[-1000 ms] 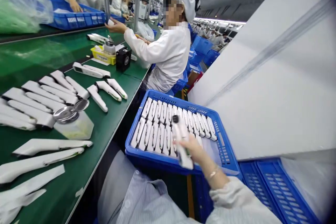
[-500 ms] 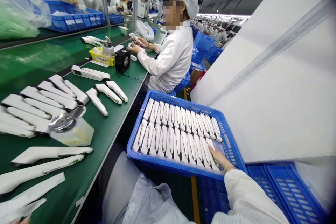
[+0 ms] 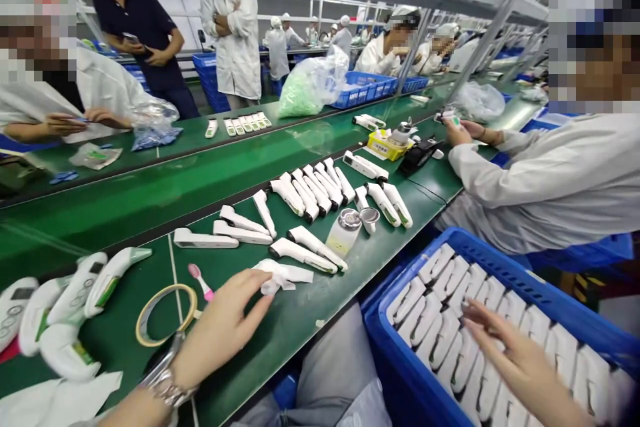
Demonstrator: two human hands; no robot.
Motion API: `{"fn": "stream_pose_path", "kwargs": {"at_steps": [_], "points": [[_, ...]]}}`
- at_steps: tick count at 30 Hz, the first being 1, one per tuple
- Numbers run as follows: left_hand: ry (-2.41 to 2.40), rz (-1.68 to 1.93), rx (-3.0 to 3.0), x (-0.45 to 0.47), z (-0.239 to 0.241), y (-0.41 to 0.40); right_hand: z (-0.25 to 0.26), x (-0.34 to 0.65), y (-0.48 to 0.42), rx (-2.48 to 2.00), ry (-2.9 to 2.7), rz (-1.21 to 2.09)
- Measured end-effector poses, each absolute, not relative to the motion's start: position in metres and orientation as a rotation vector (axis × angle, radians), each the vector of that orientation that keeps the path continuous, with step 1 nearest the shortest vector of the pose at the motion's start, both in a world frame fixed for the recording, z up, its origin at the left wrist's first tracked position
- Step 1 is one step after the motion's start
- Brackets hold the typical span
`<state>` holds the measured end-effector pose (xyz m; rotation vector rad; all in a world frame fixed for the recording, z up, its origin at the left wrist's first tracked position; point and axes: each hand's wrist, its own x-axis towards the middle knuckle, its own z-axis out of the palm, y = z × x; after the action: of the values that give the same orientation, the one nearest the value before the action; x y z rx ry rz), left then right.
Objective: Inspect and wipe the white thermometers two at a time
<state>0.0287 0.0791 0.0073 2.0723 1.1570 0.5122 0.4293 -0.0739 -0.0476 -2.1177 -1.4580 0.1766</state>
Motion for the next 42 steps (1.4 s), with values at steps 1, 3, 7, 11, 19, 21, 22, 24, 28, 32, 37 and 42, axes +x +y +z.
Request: {"fn": "stream_pose_path", "kwargs": {"at_steps": [1,3,7,11,19,21,22,24,28,32,37,42], "points": [[1.125,0.532,1.848,0.040,0.006,0.078,-0.046,0.410,-0.051,-1.975,-1.600,0.296],[1.041,0.578,1.257,0.064,-0.002,0.073,-0.046,0.363,-0.002,-1.818,-1.795,0.420],[1.017,0.619,0.721,0.097,-0.019,0.074,-0.058,0.275,0.055,-1.858,-1.740,0.300],[0.975,0.678,0.708,0.094,-0.024,0.083,-0.072,0.235,0.046,-1.792,-1.776,0.281],[1.106,0.754,0.728,0.090,-0.029,0.080,-0.075,0.209,0.020,-1.433,-1.738,0.512],[1.115,0.821,0.716,0.088,-0.027,0.077,-0.079,0.205,0.016,-1.347,-1.703,0.542],[1.108,0.848,0.710,0.086,-0.025,0.075,-0.079,0.204,0.015,-1.302,-1.656,0.581],[1.077,0.887,0.698,0.080,-0.019,0.068,-0.077,0.203,0.014,-1.214,-1.447,0.735],[0.930,0.943,0.700,0.070,-0.003,0.040,-0.053,0.198,0.009,-1.016,-0.908,1.171],[0.774,0.898,0.687,0.064,0.006,0.016,-0.022,0.186,0.005,-0.802,-0.685,1.505],[0.773,0.896,0.587,0.051,0.003,0.022,-0.016,0.175,0.027,-0.842,-0.598,1.603],[0.772,0.975,0.533,0.029,0.000,0.029,-0.016,0.176,0.039,-0.853,-0.644,1.656]]}}
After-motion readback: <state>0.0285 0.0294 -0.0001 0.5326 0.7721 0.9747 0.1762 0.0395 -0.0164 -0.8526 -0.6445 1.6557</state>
